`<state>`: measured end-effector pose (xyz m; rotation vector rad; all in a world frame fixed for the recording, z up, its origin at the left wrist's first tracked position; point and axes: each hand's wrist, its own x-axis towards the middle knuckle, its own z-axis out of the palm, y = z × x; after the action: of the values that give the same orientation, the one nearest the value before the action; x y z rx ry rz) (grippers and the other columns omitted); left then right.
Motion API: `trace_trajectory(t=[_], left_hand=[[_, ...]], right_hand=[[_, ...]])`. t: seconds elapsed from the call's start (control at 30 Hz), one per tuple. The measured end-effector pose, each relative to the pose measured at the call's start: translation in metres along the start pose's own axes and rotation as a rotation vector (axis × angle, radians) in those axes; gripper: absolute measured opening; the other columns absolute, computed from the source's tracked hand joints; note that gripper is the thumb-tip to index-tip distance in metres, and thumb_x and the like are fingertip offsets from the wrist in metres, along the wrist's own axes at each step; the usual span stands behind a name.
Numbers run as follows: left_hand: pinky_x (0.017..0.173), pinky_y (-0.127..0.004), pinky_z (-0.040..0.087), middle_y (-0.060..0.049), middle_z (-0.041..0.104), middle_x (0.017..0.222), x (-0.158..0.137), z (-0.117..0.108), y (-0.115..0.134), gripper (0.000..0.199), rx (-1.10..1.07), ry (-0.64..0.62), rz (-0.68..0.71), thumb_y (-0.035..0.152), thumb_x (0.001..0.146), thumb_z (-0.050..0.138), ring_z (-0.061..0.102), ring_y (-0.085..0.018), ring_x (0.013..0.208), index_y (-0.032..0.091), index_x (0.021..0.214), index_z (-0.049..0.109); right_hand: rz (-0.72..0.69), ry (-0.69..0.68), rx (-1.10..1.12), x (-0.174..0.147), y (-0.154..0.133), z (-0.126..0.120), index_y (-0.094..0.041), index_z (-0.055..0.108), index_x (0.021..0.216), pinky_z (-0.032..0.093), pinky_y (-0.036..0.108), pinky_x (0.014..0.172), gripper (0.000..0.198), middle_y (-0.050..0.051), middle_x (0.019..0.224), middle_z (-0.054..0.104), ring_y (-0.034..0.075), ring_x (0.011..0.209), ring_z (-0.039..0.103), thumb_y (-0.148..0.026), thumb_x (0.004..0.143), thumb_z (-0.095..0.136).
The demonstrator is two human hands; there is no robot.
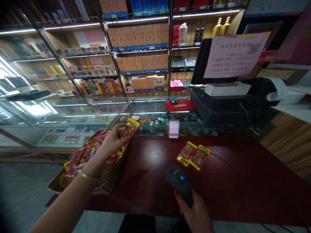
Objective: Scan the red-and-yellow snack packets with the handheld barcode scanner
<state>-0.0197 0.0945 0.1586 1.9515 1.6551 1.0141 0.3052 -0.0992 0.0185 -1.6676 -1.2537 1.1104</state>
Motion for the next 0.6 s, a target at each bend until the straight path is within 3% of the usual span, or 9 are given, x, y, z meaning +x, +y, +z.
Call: trace_trajectory(t=[0.1, 0.2, 0.27, 0.37, 0.47, 0.6], left_hand=[[0.080, -0.030, 0.057, -0.007, 0.076, 0.113, -0.043, 0.056, 0.000, 0.058, -0.258, -0.272, 0.047, 0.022, 0.082, 0.066, 0.074, -0.021, 0.096, 0.019, 0.139, 0.050], [0.088, -0.031, 0.056, -0.008, 0.076, 0.116, -0.073, 0.106, -0.012, 0.063, -0.090, -0.439, 0.066, 0.014, 0.077, 0.069, 0.073, -0.023, 0.101, 0.019, 0.139, 0.056], [0.092, -0.034, 0.054, -0.007, 0.075, 0.117, -0.082, 0.123, -0.020, 0.067, -0.006, -0.483, 0.085, 0.013, 0.072, 0.075, 0.071, -0.026, 0.105, 0.023, 0.137, 0.062], [0.101, -0.041, 0.049, -0.009, 0.071, 0.125, -0.086, 0.126, -0.026, 0.068, 0.067, -0.487, 0.108, 0.019, 0.071, 0.080, 0.065, -0.031, 0.117, 0.027, 0.136, 0.064], [0.110, -0.051, 0.039, -0.013, 0.061, 0.143, -0.090, 0.119, -0.026, 0.071, 0.152, -0.409, 0.100, 0.026, 0.075, 0.081, 0.052, -0.036, 0.134, 0.026, 0.142, 0.059], [0.108, -0.049, 0.039, -0.012, 0.062, 0.143, -0.104, 0.116, -0.028, 0.076, 0.218, -0.366, 0.102, 0.031, 0.075, 0.083, 0.053, -0.033, 0.132, 0.026, 0.145, 0.053]], right_hand=[[-0.012, 0.013, 0.016, -0.002, -0.002, 0.006, -0.020, 0.067, 0.078, 0.048, 0.028, 0.059, 0.050, 0.001, 0.058, 0.067, 0.019, 0.056, 0.063, -0.069, 0.083, 0.061], [-0.035, 0.037, 0.032, -0.006, -0.006, 0.008, -0.020, 0.067, 0.079, 0.047, 0.027, 0.056, 0.049, 0.000, 0.055, 0.065, 0.018, 0.053, 0.061, -0.068, 0.084, 0.061], [-0.030, 0.040, 0.035, -0.009, -0.007, 0.007, -0.019, 0.069, 0.084, 0.047, 0.028, 0.055, 0.049, -0.001, 0.056, 0.065, 0.019, 0.052, 0.061, -0.068, 0.083, 0.061], [0.020, -0.003, 0.016, -0.010, -0.003, 0.002, -0.018, 0.071, 0.087, 0.049, 0.028, 0.057, 0.050, 0.001, 0.059, 0.068, 0.020, 0.055, 0.064, -0.067, 0.082, 0.063], [0.047, -0.025, -0.007, -0.012, 0.002, -0.001, -0.019, 0.070, 0.089, 0.050, 0.028, 0.059, 0.049, 0.001, 0.059, 0.069, 0.021, 0.057, 0.065, -0.067, 0.084, 0.061], [0.049, 0.002, -0.035, -0.015, 0.007, -0.001, -0.020, 0.070, 0.091, 0.051, 0.028, 0.060, 0.048, 0.001, 0.060, 0.069, 0.021, 0.058, 0.066, -0.066, 0.086, 0.060]])
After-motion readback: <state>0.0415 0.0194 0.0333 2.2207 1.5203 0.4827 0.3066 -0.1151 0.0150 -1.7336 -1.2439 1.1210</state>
